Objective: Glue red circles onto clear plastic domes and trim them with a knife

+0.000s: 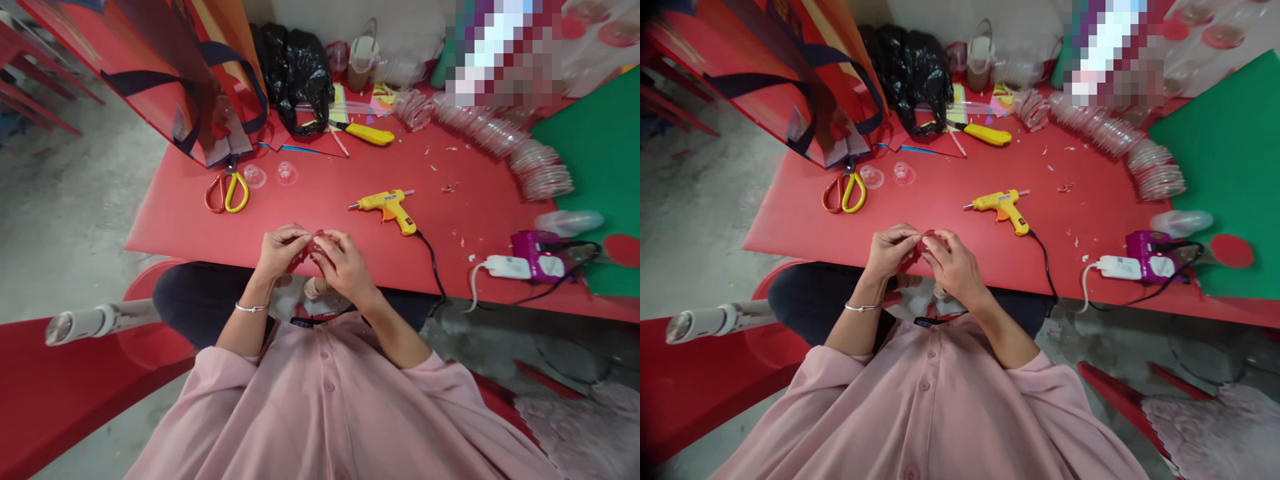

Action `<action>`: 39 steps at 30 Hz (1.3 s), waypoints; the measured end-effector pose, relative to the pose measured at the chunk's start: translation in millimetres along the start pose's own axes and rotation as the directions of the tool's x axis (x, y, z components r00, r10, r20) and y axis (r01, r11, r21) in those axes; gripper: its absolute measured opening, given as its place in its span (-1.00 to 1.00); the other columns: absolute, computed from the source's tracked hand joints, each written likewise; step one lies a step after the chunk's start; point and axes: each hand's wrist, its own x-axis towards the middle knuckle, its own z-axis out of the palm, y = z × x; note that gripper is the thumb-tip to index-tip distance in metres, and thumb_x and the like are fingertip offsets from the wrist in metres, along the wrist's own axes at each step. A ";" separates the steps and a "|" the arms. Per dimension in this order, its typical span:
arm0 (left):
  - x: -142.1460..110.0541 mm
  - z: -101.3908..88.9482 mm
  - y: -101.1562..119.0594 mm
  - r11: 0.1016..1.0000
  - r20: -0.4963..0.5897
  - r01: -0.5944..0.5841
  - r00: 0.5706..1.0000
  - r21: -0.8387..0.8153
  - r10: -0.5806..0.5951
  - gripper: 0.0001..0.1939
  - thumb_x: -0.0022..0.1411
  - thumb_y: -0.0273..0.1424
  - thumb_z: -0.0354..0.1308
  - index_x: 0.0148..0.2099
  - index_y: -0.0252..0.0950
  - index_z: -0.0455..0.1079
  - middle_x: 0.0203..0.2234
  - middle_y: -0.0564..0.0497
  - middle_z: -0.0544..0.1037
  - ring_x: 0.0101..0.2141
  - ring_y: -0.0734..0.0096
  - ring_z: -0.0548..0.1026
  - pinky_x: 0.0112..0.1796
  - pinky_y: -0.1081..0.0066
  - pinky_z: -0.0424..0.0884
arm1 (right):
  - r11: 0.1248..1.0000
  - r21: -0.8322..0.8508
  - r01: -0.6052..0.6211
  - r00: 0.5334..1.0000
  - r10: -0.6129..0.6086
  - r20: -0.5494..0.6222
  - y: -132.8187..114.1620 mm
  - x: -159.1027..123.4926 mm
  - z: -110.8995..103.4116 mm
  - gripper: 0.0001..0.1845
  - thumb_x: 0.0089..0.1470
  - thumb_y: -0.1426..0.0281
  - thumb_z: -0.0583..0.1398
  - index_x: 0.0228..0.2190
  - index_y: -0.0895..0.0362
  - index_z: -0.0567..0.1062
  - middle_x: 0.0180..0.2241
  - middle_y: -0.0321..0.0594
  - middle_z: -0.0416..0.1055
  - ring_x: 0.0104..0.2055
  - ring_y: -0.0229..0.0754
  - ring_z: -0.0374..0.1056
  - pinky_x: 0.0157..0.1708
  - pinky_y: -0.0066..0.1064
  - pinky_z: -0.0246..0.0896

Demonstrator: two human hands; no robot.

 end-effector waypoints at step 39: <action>-4.7 4.1 -0.9 0.998 -0.035 -0.064 0.997 0.024 0.065 -0.80 0.23 -0.21 0.40 -0.29 -0.23 0.67 -0.43 0.01 0.55 -0.56 0.61 0.40 -0.49 0.52 0.38 | 1.000 -0.012 0.016 0.999 -0.017 -0.036 -6.5 -1.5 -0.1 -0.63 0.39 0.24 0.16 0.16 -0.02 0.49 0.13 -0.03 0.41 0.11 -0.02 0.45 0.11 -0.15 0.48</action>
